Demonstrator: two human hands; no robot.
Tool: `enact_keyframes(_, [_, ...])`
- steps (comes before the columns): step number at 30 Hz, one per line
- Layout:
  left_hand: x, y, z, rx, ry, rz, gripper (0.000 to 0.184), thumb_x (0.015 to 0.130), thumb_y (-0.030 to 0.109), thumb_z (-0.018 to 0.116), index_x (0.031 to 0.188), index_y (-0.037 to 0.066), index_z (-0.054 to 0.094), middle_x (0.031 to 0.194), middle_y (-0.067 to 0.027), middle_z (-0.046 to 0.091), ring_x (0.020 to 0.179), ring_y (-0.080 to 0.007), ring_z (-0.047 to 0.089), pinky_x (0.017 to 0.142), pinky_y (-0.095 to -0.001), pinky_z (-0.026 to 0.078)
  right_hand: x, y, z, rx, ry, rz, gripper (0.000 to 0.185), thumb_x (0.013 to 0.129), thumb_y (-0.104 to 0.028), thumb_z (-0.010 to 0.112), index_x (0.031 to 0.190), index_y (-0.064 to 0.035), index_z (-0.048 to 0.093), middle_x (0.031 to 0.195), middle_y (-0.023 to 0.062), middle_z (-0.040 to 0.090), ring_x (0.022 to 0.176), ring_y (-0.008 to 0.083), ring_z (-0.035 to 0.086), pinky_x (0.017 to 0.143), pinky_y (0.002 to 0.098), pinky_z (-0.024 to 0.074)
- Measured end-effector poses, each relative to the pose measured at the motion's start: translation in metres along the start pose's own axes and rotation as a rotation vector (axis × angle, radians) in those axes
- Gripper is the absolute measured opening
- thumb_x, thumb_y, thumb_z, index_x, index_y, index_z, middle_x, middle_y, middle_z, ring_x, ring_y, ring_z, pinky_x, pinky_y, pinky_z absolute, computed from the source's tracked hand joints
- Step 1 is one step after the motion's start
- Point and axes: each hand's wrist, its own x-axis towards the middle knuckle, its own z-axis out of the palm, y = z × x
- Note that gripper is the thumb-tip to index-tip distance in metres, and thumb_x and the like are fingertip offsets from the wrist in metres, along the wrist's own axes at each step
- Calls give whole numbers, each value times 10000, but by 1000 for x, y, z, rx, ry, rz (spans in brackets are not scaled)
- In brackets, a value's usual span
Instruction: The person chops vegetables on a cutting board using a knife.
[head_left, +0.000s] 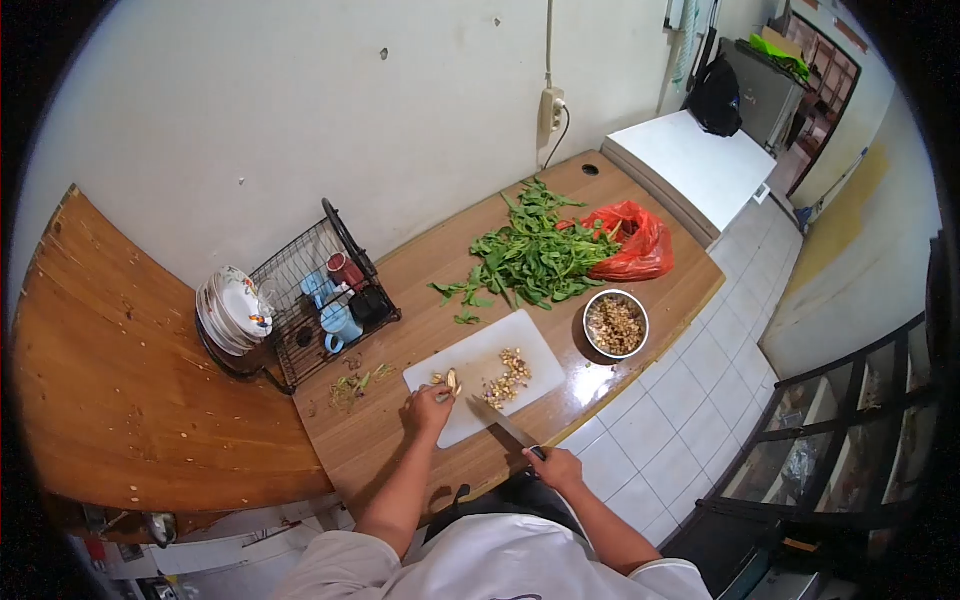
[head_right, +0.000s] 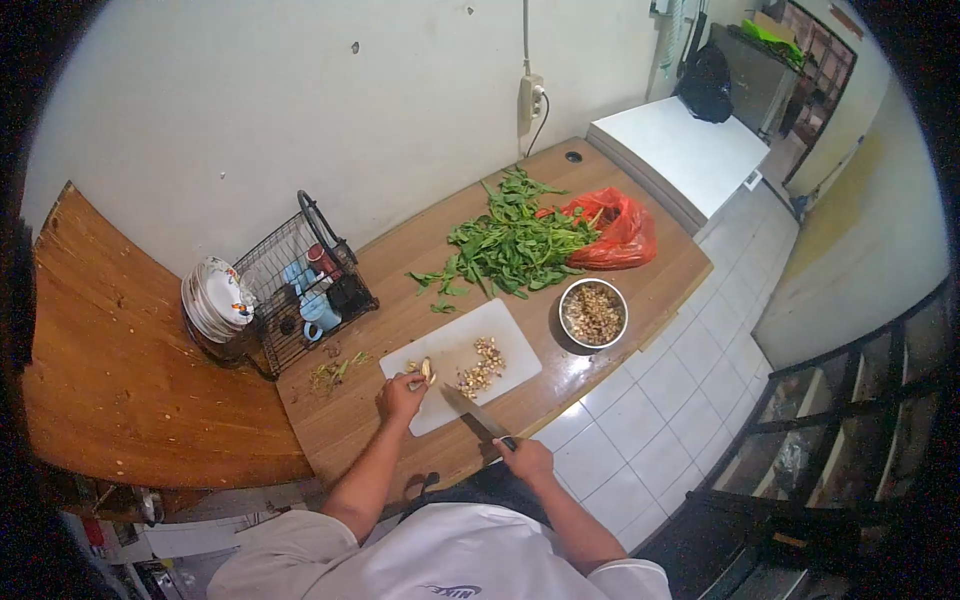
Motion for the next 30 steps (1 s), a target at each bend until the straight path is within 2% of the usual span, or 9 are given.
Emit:
enact_keyframes(2, [2, 17, -8, 30, -46, -58, 162, 775, 370, 790, 923, 304, 804, 1085, 42, 728, 1131, -206, 621, 968, -466, 443, -4, -1, -4, -37, 63, -30, 682, 925, -745, 419, 1065, -172, 762, 934, 181, 743, 924, 375, 714, 809, 484, 558])
enact_keyframes(4, [12, 13, 10, 64, 4, 122, 181, 744, 316, 807, 920, 275, 806, 1062, 53, 722, 1060, -217, 606, 966, -452, 396, -2, 5, -3, -21, 47, -31, 675, 926, -740, 427, 1064, -168, 759, 933, 187, 740, 928, 378, 712, 810, 482, 558])
enact_keyframes(7, [8, 16, 16, 127, 79, 186, 193, 721, 281, 816, 912, 253, 807, 1007, 58, 716, 1001, -220, 574, 957, -442, 352, -2, 6, 1, -8, 48, -30, 671, 926, -739, 430, 1064, -169, 756, 928, 188, 738, 932, 381, 709, 813, 485, 557])
enact_keyframes(10, [5, 13, 24, 147, 127, 275, 203, 722, 277, 821, 923, 256, 805, 972, 53, 704, 1023, -210, 556, 942, -440, 344, -2, 3, 3, -13, 24, -31, 679, 925, -744, 429, 1071, -166, 753, 929, 186, 738, 933, 383, 708, 815, 486, 557])
enact_keyframes(13, [-4, 15, 18, 148, 177, 263, 241, 706, 256, 829, 945, 261, 802, 950, 44, 682, 1024, -210, 549, 932, -441, 343, 1, 3, 4, 17, 10, -69, 685, 924, -746, 429, 1075, -161, 751, 930, 181, 740, 937, 382, 707, 818, 481, 557])
enact_keyframes(17, [0, 9, 20, 142, 157, 330, 269, 703, 250, 833, 970, 254, 799, 957, 42, 663, 1032, -209, 542, 922, -444, 342, 10, 4, 4, -11, 0, -81, 677, 924, -741, 440, 1099, -165, 750, 936, 180, 740, 943, 383, 706, 823, 479, 555])
enact_keyframes(19, [2, 12, 17, 188, 163, 500, 244, 701, 258, 838, 942, 247, 804, 960, 43, 650, 1022, -212, 540, 912, -437, 343, 13, 6, 1, 28, 9, -99, 673, 922, -737, 449, 1114, -167, 749, 941, 181, 740, 943, 385, 705, 826, 477, 555])
enact_keyframes(23, [-1, 14, 16, 267, 76, 437, 255, 728, 251, 823, 982, 254, 806, 983, 34, 624, 1061, -226, 525, 917, -430, 353, 12, 6, -3, 105, -4, -75, 668, 917, -733, 471, 1144, -168, 746, 951, 183, 741, 964, 387, 702, 848, 469, 550])
enact_keyframes(30, [-38, 23, 31, 195, 51, 329, 123, 761, 261, 808, 878, 221, 809, 991, 37, 708, 1045, -218, 569, 919, -424, 344, 19, 16, 20, 246, -99, -93, 684, 926, -732, 459, 1174, -158, 735, 1009, 193, 738, 1035, 391, 686, 913, 467, 528])
